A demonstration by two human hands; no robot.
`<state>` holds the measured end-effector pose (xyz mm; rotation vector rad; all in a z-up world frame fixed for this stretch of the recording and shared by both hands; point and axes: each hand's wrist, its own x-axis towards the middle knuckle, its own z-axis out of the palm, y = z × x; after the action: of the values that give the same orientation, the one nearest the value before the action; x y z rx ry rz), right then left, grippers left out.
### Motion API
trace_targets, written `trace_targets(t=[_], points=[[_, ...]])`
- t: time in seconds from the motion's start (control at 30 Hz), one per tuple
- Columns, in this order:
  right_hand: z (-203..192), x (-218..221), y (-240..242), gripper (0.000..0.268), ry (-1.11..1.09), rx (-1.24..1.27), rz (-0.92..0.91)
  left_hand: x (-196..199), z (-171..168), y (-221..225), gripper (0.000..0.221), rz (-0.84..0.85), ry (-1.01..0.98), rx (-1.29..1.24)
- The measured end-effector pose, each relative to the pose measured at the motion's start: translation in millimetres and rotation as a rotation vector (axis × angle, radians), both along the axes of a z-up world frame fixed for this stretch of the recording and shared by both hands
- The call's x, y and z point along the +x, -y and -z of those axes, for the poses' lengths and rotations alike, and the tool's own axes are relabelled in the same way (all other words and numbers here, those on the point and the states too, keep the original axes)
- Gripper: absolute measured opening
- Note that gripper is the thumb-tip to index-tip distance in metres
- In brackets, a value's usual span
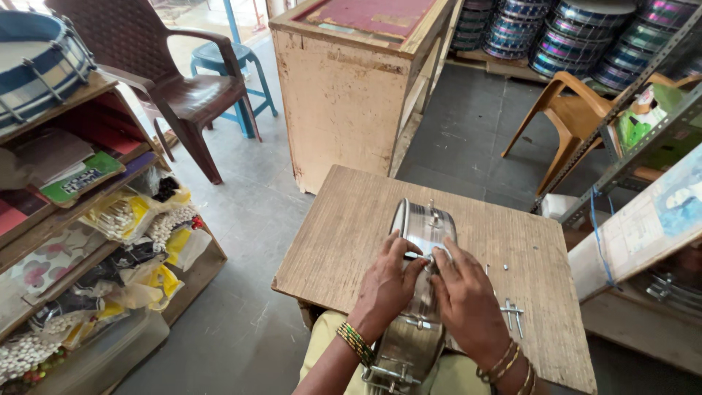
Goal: The person attaches small metal brackets to the side of a drum shell using a wrench and screws.
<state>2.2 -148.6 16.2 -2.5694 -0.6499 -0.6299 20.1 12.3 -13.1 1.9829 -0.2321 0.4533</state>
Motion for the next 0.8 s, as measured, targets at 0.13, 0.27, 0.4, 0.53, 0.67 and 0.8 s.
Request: trace_targets(t=[0.13,0.27,0.4,0.53,0.67,0.8], points=[[-4.4,-19.2,5.2,0.034,0.007,0.027,-0.004,1.9,-4.1,-2.9,0.022,-0.013,-0.019,0.012],[-5.2,4.1,0.3,0.046,0.052,0.043,0.036,0.9,-7.2,-1.4,0.023,-0.020,0.016,0.020],[3.8,-0.9,-4.9,0.049,0.061,-0.004,0.021,-2.0,-8.2,-1.1,0.022,-0.024,0.088,0.029],[-0.5,-15.0,10.2,0.042,0.009,0.024,0.052,-8.7,-9.0,4.9,0.022,0.009,-0.019,0.027],[-3.3,-3.5,16.5,0.030,-0.015,0.090,0.096,-9.1,-7.0,13.6,0.022,0.053,0.053,0.046],[-6.0,0.2,19.9,0.022,-0.033,0.073,0.097,-6.2,-7.3,16.9,0.023,0.057,0.055,0.049]])
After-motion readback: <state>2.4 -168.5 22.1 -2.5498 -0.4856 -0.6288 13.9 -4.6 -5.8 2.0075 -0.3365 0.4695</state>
